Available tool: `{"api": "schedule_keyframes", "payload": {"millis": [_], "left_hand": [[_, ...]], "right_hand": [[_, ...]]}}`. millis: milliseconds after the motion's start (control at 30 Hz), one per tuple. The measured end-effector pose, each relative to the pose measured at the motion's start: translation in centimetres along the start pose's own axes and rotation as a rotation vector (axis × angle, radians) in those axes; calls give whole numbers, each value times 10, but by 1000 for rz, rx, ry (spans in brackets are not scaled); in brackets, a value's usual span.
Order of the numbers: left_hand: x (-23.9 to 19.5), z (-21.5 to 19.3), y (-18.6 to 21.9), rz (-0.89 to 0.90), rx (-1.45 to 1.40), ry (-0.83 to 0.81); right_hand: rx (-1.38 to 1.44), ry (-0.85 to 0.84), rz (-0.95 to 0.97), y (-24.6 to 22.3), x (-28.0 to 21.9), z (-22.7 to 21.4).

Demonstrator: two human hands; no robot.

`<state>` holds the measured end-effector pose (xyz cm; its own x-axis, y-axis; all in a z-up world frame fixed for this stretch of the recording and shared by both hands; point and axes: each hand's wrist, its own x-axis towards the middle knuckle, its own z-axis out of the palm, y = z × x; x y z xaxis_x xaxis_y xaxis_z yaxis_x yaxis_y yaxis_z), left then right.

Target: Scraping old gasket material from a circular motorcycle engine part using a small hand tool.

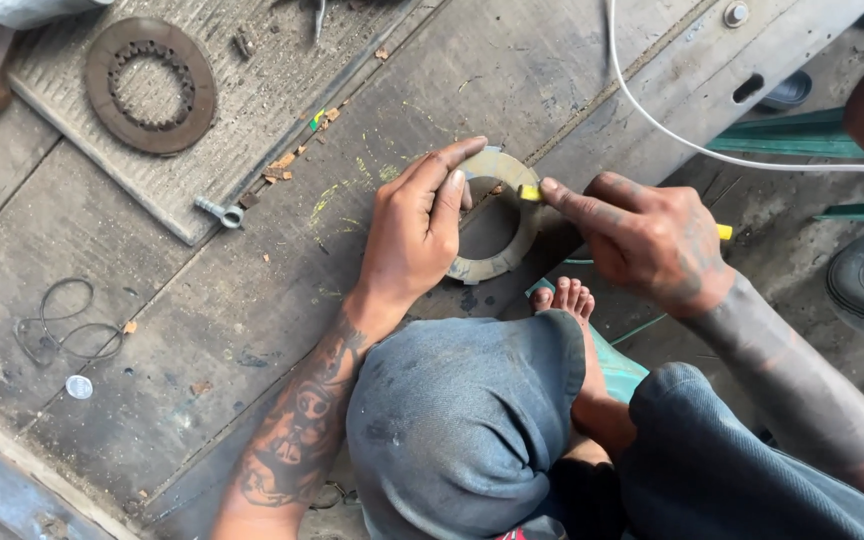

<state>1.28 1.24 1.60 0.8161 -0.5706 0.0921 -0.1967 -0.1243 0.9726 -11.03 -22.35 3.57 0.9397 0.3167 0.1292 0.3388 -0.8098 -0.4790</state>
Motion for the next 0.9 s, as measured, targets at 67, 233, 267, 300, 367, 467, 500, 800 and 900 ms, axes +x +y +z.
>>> {"api": "schedule_keyframes", "payload": {"millis": [67, 233, 267, 300, 367, 467, 500, 800, 900], "left_hand": [[0, 0, -2, -1, -10, -2], [-1, 0, -4, 2, -13, -10], [0, 0, -5, 13, -14, -13], [2, -1, -5, 19, -14, -15], [1, -2, -4, 17, 0, -28], [-3, -5, 3, 57, 58, -158], [0, -6, 6, 61, 58, -162], [1, -2, 18, 40, -154, -230], [0, 0, 12, 11, -199, -207]], "right_hand": [[11, -70, 50, -3, -5, 3], [28, -88, 84, 0, -7, 0], [32, -104, 93, -1, -11, 2], [28, -99, 93, 3, -7, -1], [16, -95, 72, 9, -3, -7], [-155, 120, 215, 17, -13, -15], [-158, 124, 218, 9, -8, -11], [488, 126, 524, -17, 11, 15], [685, 172, 620, -14, 9, 16]]}}
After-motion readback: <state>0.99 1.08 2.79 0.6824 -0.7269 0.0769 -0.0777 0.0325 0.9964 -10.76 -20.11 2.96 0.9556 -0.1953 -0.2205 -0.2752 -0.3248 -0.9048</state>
